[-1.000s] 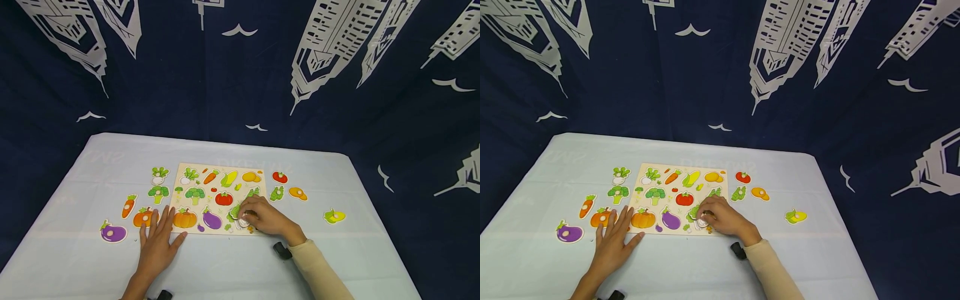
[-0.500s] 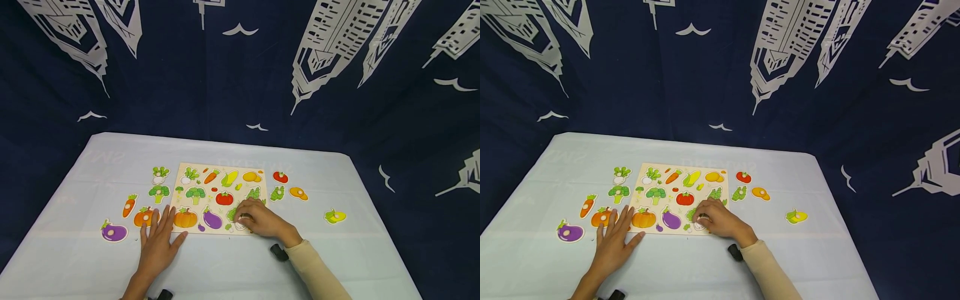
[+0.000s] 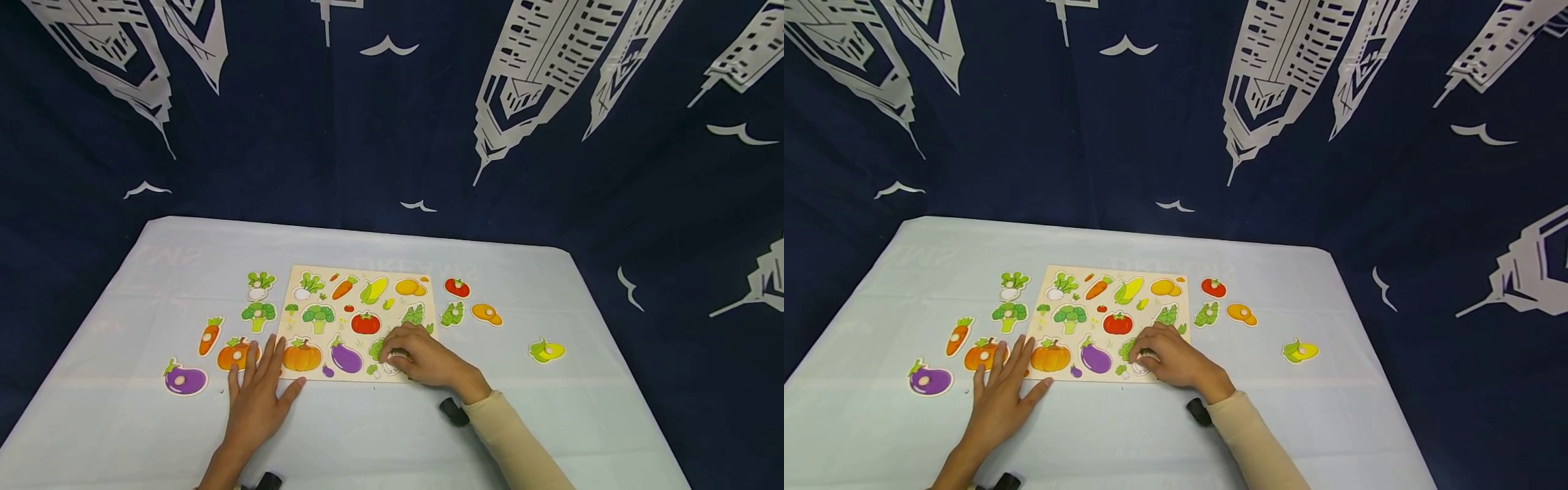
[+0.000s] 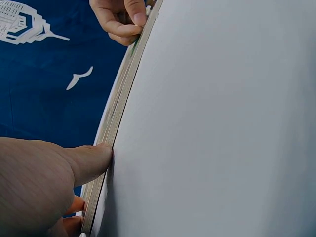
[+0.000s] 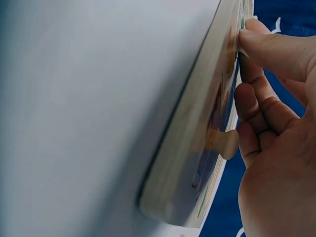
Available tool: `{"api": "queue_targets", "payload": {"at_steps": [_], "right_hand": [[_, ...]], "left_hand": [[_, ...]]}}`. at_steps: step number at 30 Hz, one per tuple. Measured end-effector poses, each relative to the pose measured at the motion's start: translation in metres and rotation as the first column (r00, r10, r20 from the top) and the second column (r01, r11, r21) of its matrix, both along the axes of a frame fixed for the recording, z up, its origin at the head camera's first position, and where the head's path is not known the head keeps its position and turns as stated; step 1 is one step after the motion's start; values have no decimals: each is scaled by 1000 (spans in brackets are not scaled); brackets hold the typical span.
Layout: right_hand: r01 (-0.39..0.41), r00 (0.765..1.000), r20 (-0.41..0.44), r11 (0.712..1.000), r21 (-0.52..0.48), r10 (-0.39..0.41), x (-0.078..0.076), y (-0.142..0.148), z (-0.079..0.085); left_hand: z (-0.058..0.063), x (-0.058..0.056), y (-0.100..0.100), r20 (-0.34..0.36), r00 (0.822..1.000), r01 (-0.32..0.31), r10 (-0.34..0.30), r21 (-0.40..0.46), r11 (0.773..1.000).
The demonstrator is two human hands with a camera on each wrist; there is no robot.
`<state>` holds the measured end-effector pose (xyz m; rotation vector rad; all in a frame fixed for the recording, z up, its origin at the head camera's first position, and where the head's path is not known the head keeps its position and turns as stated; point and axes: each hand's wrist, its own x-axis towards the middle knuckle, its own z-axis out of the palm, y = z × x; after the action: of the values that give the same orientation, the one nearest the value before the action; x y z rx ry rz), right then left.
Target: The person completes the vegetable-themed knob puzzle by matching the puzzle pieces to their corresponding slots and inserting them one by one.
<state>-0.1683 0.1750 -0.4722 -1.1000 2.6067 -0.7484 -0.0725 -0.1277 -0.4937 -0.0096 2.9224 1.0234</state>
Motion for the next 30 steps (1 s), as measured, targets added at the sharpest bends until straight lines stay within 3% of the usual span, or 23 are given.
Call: {"api": "queue_targets", "payload": {"at_steps": [15,30], "right_hand": [[37,998,44,999,-14,-36,2,2,10],[166,985,59,985,-50,-163,-9,26,17]], "left_hand": [[3,0,0,7,1000,4,-4,15,1000],[1,1,-1,2,1000,3,-3,16,1000]]}}
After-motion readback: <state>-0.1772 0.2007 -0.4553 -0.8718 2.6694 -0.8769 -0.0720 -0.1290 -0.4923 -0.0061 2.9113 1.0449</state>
